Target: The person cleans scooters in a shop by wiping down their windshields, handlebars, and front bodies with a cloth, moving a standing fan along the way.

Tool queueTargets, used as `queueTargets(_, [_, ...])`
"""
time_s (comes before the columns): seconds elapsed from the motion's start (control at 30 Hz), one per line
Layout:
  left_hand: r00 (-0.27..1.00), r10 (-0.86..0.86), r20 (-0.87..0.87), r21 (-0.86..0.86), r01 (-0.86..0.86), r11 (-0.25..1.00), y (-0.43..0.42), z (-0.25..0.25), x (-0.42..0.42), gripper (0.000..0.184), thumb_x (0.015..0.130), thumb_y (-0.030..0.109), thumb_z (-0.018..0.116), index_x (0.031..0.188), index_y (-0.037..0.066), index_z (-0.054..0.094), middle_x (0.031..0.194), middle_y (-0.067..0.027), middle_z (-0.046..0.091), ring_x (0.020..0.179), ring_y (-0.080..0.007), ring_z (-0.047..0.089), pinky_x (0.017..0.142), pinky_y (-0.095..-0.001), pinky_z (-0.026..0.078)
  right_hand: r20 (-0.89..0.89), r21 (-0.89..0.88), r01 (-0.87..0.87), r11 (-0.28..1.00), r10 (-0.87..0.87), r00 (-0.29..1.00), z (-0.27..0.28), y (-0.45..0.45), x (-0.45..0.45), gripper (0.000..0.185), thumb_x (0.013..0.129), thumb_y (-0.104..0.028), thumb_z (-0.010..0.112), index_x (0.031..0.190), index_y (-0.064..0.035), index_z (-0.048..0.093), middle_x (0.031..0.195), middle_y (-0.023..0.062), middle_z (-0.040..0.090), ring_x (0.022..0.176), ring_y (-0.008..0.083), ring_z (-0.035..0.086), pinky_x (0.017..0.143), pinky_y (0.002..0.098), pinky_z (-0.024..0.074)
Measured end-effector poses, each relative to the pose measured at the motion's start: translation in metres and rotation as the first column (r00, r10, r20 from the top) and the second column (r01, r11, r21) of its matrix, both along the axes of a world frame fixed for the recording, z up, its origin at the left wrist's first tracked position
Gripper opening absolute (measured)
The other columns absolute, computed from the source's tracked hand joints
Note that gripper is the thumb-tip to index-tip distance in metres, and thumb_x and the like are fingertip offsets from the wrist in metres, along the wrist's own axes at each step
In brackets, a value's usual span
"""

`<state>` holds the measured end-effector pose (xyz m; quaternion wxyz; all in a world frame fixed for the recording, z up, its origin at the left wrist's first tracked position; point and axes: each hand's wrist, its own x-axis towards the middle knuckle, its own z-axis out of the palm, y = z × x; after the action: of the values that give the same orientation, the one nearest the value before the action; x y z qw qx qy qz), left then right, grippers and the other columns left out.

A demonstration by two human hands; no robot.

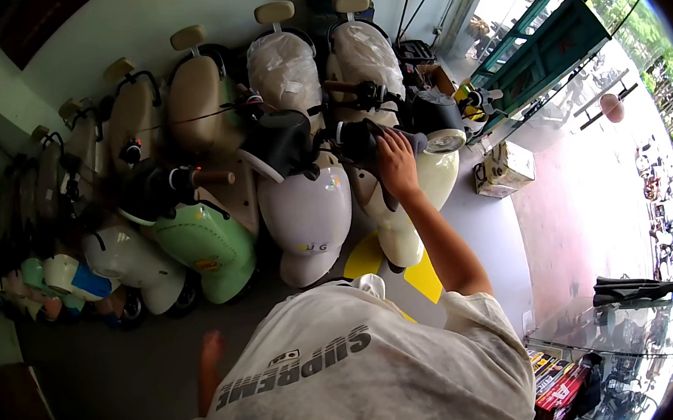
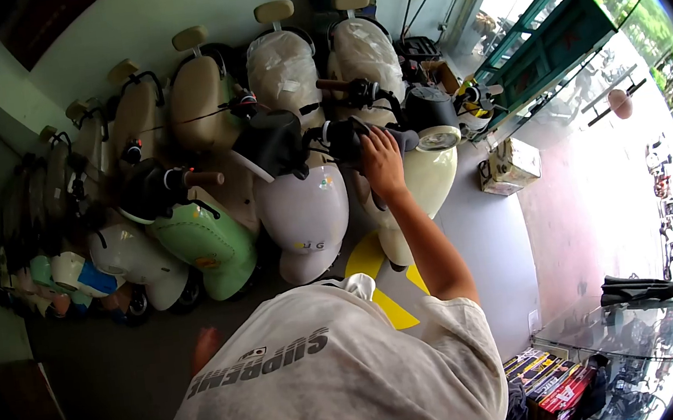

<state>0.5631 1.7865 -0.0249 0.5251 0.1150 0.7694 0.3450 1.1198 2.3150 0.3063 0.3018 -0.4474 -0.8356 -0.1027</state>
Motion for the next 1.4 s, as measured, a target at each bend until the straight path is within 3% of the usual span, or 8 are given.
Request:
queueTargets(0.13, [0.999, -0.032, 0.001, -0.227, 0.032, 0.973, -0.029, 0.04, 0.034, 0.025, 0.098, 0.032, 0.058, 0.093, 0.008, 0.063, 0.082, -0.0094, 0.062, 0.071, -0.0237, 0.06, 0.064, -0.0411, 0.051, -0.262, -0.234, 0.048, 0.971, -0.11, 0.959, 0.005, 0.021, -0.021, 0.036, 0.094, -0.01, 0.056, 0.128, -0.0009, 0.059, 0.137, 0.0184, 0.058, 0.133, 0.0355, 0.049, 0.114, 0.044, 0.0356])
queueTargets(0.37, [0.985, 0.129, 0.115, -0.324, -0.085, 0.942, -0.057, 0.069, 0.08, 0.028, 0.101, 0.028, 0.056, 0.112, 0.003, 0.063, 0.099, -0.0124, 0.068, 0.077, -0.0268, 0.063, 0.07, -0.0397, 0.052, 0.177, 0.027, -0.077, 0.997, 0.071, 0.982, -0.004, 0.042, -0.083, 0.04, 0.097, -0.023, 0.054, 0.135, -0.0122, 0.058, 0.142, 0.0139, 0.056, 0.135, 0.0306, 0.048, 0.114, 0.0465, 0.0337])
queueTargets(0.6, [0.989, 0.147, 0.031, -0.234, -0.136, 0.963, -0.069, 0.056, 0.088, 0.032, 0.104, 0.029, 0.054, 0.123, 0.004, 0.061, 0.104, -0.0123, 0.069, 0.077, -0.0216, 0.065, 0.06, -0.0331, 0.05, -0.508, -0.518, -0.274, 0.81, -0.034, 0.861, 0.017, 0.064, -0.178, 0.038, 0.102, -0.027, 0.048, 0.131, -0.0054, 0.059, 0.117, 0.0229, 0.067, 0.109, 0.0449, 0.062, 0.095, 0.0451, 0.0486])
queueTargets(0.67, [0.95, 0.306, 0.056, -0.219, -0.287, 0.932, -0.044, 0.099, 0.109, 0.034, 0.104, 0.03, 0.054, 0.125, 0.004, 0.061, 0.103, -0.0122, 0.07, 0.077, -0.0211, 0.065, 0.058, -0.0326, 0.049, -0.553, -0.542, -0.422, 0.727, 0.069, 0.83, -0.029, 0.087, -0.216, 0.041, 0.102, -0.032, 0.048, 0.136, -0.0112, 0.058, 0.13, 0.0219, 0.062, 0.124, 0.0411, 0.056, 0.105, 0.0443, 0.0427])
queueTargets(0.77, [0.91, 0.409, 0.064, -0.204, -0.389, 0.898, -0.039, 0.129, 0.129, 0.036, 0.104, 0.031, 0.055, 0.127, 0.004, 0.06, 0.101, -0.0125, 0.07, 0.077, -0.0208, 0.066, 0.057, -0.0324, 0.049, -0.064, -0.228, -0.281, 0.932, 0.274, 0.96, -0.042, 0.071, -0.243, 0.047, 0.102, -0.043, 0.046, 0.137, -0.0145, 0.059, 0.146, 0.0157, 0.052, 0.137, 0.0343, 0.047, 0.115, 0.0449, 0.0328])
queueTargets(0.93, [0.97, 0.235, -0.065, -0.349, -0.242, 0.905, -0.07, 0.145, 0.169, 0.041, 0.104, 0.031, 0.054, 0.134, 0.002, 0.055, 0.109, -0.0159, 0.069, 0.09, -0.0243, 0.067, 0.073, -0.0358, 0.054, -0.12, -0.683, -0.215, 0.698, 0.183, 0.976, -0.014, 0.117, -0.246, 0.055, 0.103, -0.046, 0.04, 0.139, -0.006, 0.053, 0.142, 0.0198, 0.054, 0.132, 0.0384, 0.05, 0.111, 0.0437, 0.0394])
queueTargets(1.13, [0.907, 0.418, 0.054, -0.322, -0.38, 0.867, -0.195, 0.044, 0.213, 0.048, 0.106, 0.03, 0.048, 0.141, -0.003, 0.048, 0.134, -0.0136, 0.059, 0.11, -0.0284, 0.064, 0.093, -0.0406, 0.05, 0.067, -0.614, -0.112, 0.781, 0.193, 0.979, -0.049, 0.16, -0.254, 0.055, 0.101, -0.048, 0.041, 0.135, -0.0078, 0.056, 0.138, 0.0211, 0.057, 0.131, 0.0377, 0.052, 0.109, 0.0454, 0.0421])
queueTargets(1.4, [0.85, 0.524, 0.049, -0.443, -0.452, 0.774, -0.18, 0.113, 0.252, 0.052, 0.106, 0.035, 0.047, 0.142, -0.002, 0.048, 0.137, -0.0158, 0.058, 0.116, -0.0295, 0.062, 0.094, -0.0421, 0.051, 0.526, -0.599, -0.147, 0.787, 0.526, 0.669, -0.013, 0.075, -0.328, 0.04, 0.095, -0.039, 0.05, 0.108, -0.0107, 0.075, 0.13, 0.0161, 0.064, 0.126, 0.0295, 0.056, 0.102, 0.0408, 0.0444])
